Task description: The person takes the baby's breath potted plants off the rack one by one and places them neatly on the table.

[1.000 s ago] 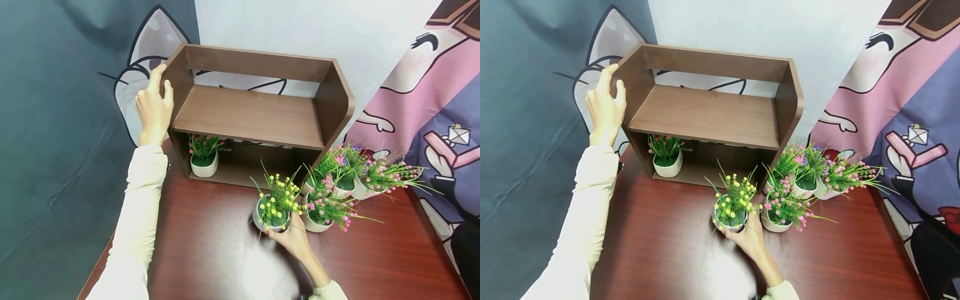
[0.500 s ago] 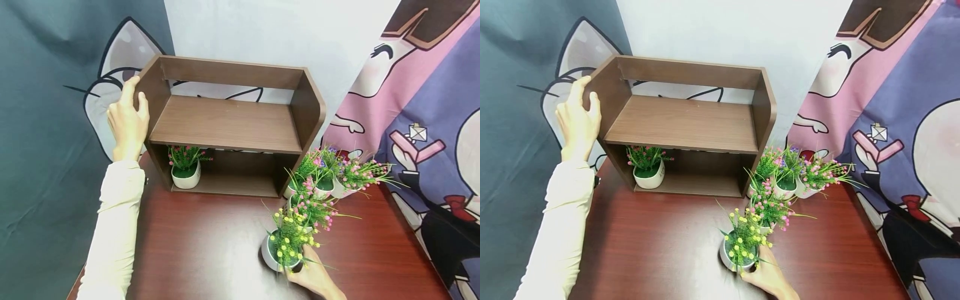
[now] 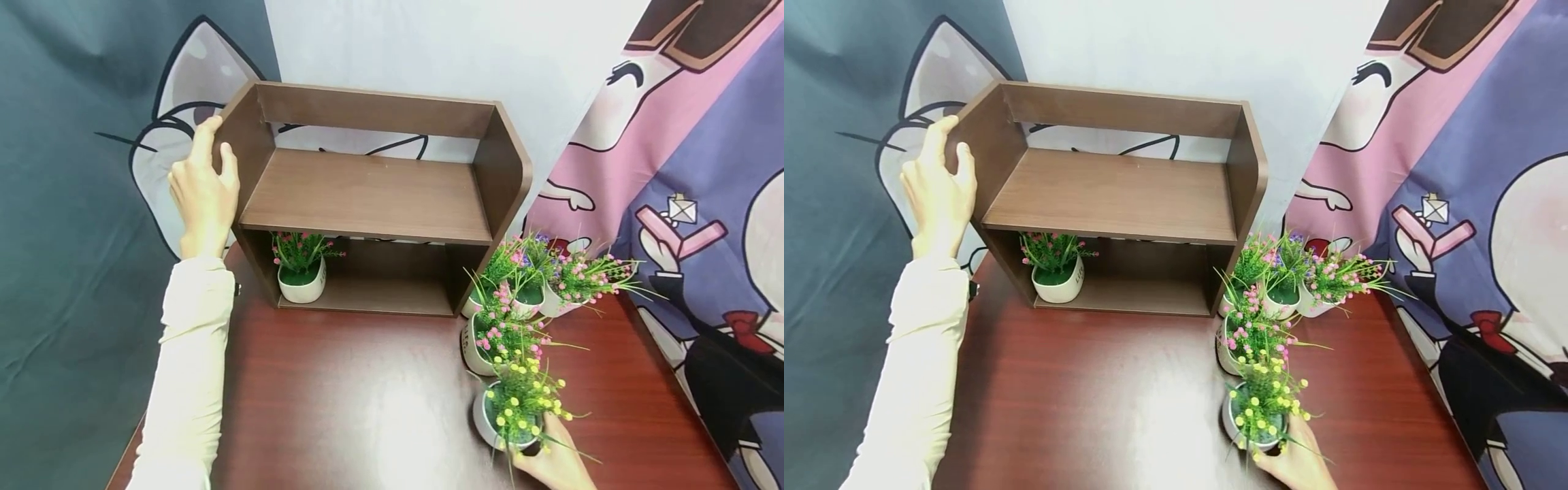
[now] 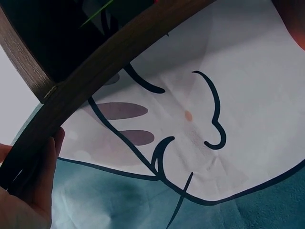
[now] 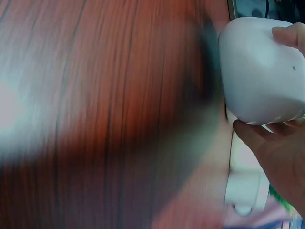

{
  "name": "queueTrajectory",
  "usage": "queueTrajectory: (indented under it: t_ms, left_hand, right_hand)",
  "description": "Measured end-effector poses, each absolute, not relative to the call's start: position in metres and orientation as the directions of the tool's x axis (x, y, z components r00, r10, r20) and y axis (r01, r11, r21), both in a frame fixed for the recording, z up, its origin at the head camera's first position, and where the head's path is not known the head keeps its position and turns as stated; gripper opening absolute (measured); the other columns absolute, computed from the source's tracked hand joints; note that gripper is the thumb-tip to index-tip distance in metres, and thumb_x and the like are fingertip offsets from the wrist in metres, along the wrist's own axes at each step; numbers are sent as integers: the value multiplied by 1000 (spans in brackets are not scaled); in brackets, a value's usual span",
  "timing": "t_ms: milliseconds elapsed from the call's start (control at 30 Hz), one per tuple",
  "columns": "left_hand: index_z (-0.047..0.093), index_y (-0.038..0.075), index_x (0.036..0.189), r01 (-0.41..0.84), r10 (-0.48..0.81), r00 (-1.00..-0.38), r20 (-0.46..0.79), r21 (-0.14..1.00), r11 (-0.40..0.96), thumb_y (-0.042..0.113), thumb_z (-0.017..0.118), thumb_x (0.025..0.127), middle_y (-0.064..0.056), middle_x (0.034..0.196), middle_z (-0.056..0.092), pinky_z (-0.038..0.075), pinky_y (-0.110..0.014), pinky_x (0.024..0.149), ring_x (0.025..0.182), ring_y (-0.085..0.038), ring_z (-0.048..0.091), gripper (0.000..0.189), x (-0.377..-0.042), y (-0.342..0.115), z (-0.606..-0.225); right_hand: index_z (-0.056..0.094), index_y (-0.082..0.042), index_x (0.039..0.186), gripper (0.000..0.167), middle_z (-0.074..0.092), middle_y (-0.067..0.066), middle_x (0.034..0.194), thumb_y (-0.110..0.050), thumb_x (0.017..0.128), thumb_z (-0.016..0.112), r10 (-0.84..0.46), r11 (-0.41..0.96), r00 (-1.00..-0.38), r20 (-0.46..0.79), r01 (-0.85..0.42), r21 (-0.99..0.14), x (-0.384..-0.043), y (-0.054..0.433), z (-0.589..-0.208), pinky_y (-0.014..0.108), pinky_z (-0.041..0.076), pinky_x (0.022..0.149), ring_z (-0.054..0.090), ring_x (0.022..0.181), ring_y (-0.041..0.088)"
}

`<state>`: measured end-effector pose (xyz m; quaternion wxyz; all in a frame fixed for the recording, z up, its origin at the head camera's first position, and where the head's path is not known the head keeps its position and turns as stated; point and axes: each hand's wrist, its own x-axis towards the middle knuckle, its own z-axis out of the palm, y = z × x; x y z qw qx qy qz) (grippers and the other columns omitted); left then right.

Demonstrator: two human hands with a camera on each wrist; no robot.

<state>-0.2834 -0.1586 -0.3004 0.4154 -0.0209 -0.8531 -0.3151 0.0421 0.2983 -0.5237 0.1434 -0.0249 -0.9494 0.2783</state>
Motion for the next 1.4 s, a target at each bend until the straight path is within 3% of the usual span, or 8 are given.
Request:
queueTrajectory:
  t_ms: [167,400,633,867,967,1167,1300,1400]
  left_hand:
    - [56,26,129,290,-231,-652,723,519,804,29,43,96,-1,124,59,37,-49,65,63,-44,51,36,-282,-161,-301]
    - [55,25,130,288,-221,-663,715,516,807,29,42,97,-4,121,61,36,-48,64,62,-42,50,36,-282,-159,-302]
    - [54,26,130,283,-219,-668,711,515,809,29,42,97,-3,121,61,35,-46,61,58,-40,48,36,-280,-158,-306]
    - [54,28,131,291,-215,-671,709,519,804,28,43,97,-5,118,63,34,-45,60,57,-38,46,36,-284,-153,-304]
    - [53,28,131,289,-214,-671,710,516,807,28,43,97,-5,118,63,33,-43,59,57,-37,46,36,-284,-153,-303]
    - [53,26,131,281,-215,-664,716,506,816,28,42,97,-12,109,65,28,-39,56,53,-34,41,36,-284,-157,-302]
    - [54,25,131,282,-217,-662,718,506,815,29,41,97,-9,114,64,28,-39,57,54,-35,42,37,-284,-158,-302]
    - [54,26,131,278,-218,-666,714,509,815,29,42,97,-11,112,64,30,-41,58,55,-37,44,36,-283,-158,-302]
  right_hand:
    - [53,8,110,79,62,19,96,-7,41,87,165,832,-943,289,-24,-554,46,325,-531,5,31,76,56,87,12]
    - [35,4,134,98,50,30,115,10,48,82,283,726,-913,295,3,-687,46,347,-538,2,26,83,34,103,-19]
    - [22,-17,147,98,43,21,133,-4,68,80,453,634,-877,161,190,-749,24,357,-532,3,23,84,36,111,-8]
    - [44,3,122,61,40,14,116,-16,74,76,539,595,-836,99,294,-748,-6,361,-531,24,31,82,47,100,31]
    - [38,2,127,67,42,14,119,-17,75,77,536,563,-841,72,292,-773,-16,363,-530,28,31,86,46,104,31]
    - [29,-7,140,82,40,11,132,-19,74,78,480,573,-874,71,251,-780,-24,365,-531,14,27,89,44,111,17]
    - [37,-6,137,76,37,7,132,-20,75,78,450,593,-889,86,226,-772,-24,364,-535,10,26,85,42,107,2]
    - [37,-7,135,74,38,7,130,-22,75,78,450,602,-889,81,236,-763,-24,363,-538,10,26,84,42,106,4]
